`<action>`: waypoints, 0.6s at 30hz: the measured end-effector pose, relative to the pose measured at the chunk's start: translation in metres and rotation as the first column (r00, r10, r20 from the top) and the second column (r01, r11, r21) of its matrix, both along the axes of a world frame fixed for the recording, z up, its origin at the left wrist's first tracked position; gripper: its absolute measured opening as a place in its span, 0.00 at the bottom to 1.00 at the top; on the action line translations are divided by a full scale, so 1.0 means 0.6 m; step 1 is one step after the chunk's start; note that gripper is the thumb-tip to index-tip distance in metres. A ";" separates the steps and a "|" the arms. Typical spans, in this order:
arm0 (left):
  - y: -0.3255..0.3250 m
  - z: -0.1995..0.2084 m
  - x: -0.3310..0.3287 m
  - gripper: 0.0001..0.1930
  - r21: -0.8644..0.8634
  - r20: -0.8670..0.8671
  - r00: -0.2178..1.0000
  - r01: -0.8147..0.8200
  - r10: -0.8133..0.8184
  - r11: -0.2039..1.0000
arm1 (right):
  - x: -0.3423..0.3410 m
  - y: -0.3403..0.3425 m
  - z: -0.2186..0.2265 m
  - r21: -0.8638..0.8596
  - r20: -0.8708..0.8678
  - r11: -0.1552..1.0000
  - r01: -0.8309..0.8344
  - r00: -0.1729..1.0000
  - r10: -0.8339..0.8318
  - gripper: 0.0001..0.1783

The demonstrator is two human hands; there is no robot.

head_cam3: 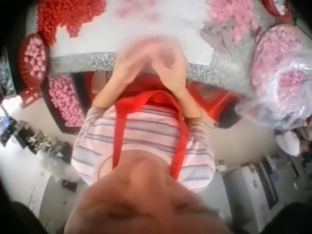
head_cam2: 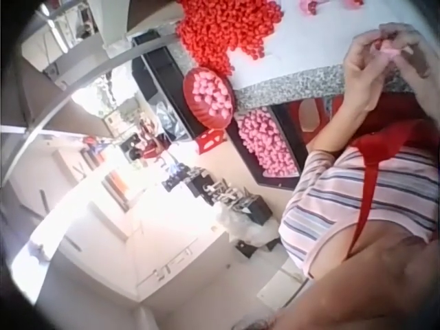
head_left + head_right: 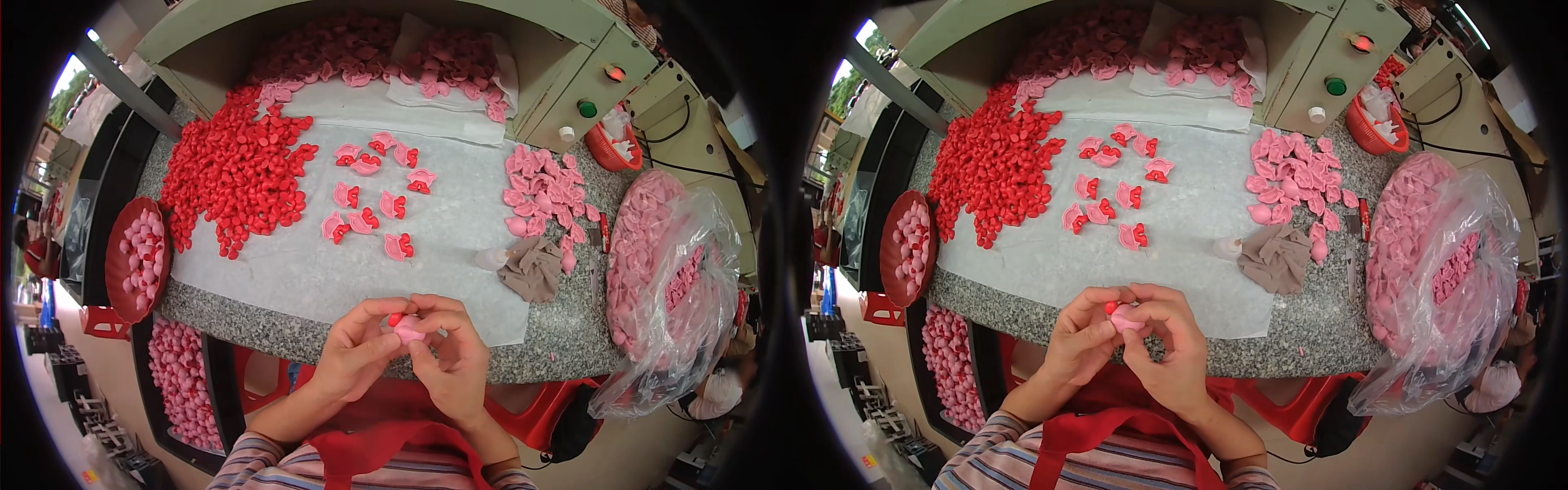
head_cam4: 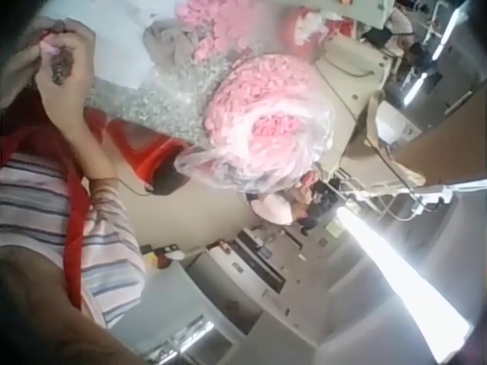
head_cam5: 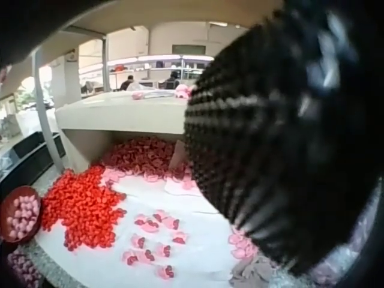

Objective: Assemble small toy parts by applying glue to red heart-shaped pieces and attaching them to pink flower bases.

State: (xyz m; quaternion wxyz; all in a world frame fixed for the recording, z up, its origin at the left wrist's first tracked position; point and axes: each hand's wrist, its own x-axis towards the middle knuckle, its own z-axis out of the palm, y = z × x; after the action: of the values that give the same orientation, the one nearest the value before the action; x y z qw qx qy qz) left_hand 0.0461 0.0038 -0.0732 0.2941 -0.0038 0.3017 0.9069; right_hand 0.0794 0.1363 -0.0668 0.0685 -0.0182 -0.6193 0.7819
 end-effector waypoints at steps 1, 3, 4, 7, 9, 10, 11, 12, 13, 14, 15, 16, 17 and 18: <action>0.002 -0.001 0.000 0.16 -0.001 -0.028 0.999 -0.015 0.015 1.000 | 0.000 0.000 -0.001 0.000 -0.001 1.000 0.001 1.000 -0.001 0.15; 0.001 -0.010 0.001 0.16 -0.020 -0.076 0.997 -0.021 0.020 1.000 | -0.002 -0.002 -0.001 0.042 -0.045 0.999 0.002 0.999 0.000 0.14; -0.001 -0.014 0.001 0.15 -0.039 -0.123 0.992 -0.029 0.024 0.999 | -0.002 -0.003 0.001 0.041 -0.045 0.999 0.001 0.999 0.001 0.14; -0.005 -0.019 -0.001 0.18 0.003 -0.140 0.990 -0.008 0.008 1.000 | -0.002 -0.002 0.008 0.060 -0.020 0.998 -0.034 0.999 0.035 0.15; -0.005 -0.017 -0.002 0.18 -0.007 -0.149 0.989 -0.011 0.010 1.000 | -0.003 -0.001 0.009 0.118 -0.040 0.993 -0.017 0.999 0.022 0.13; -0.005 -0.016 -0.002 0.17 -0.018 -0.157 0.987 -0.015 0.012 1.000 | -0.004 -0.002 0.009 0.118 -0.040 0.993 -0.018 0.999 0.023 0.13; -0.005 -0.015 -0.001 0.17 -0.017 -0.157 0.987 -0.016 0.013 1.000 | -0.004 -0.002 0.010 0.114 -0.040 0.993 -0.016 0.999 0.021 0.13; -0.005 -0.014 0.000 0.17 -0.036 -0.157 0.987 -0.031 0.025 0.999 | -0.004 -0.002 0.010 0.109 -0.039 0.994 -0.014 0.999 0.019 0.13; -0.005 -0.013 0.001 0.17 -0.055 -0.156 0.987 -0.045 0.036 0.997 | -0.005 -0.003 0.009 0.109 -0.038 0.994 -0.015 0.999 0.020 0.13; -0.004 -0.011 0.001 0.17 -0.055 -0.155 0.987 -0.045 0.036 0.997 | -0.005 -0.003 0.008 0.099 -0.040 0.995 -0.011 0.999 0.015 0.12; -0.004 -0.009 0.001 0.17 -0.066 -0.167 0.985 -0.053 0.042 0.996 | -0.005 -0.003 0.007 0.090 -0.042 0.996 -0.008 0.999 0.011 0.12; -0.003 -0.008 0.002 0.17 -0.077 -0.178 0.983 -0.062 0.047 0.995 | -0.004 -0.003 0.007 0.090 -0.041 0.996 -0.008 0.999 0.012 0.12; -0.002 -0.009 0.001 0.17 -0.077 -0.178 0.983 -0.062 0.048 0.995 | -0.003 -0.002 0.006 0.119 -0.049 0.993 -0.010 0.999 0.016 0.12; -0.001 -0.011 -0.001 0.17 -0.097 -0.215 0.976 -0.066 0.044 0.993 | -0.001 -0.002 0.006 0.148 -0.057 0.989 -0.011 0.998 0.019 0.12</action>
State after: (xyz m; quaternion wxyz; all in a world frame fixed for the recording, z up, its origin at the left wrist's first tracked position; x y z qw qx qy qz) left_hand 0.0457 0.0031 -0.0799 0.2344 0.0698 0.3779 0.8929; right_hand 0.0786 0.1353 -0.0632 0.0818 0.0142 -0.6734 0.7346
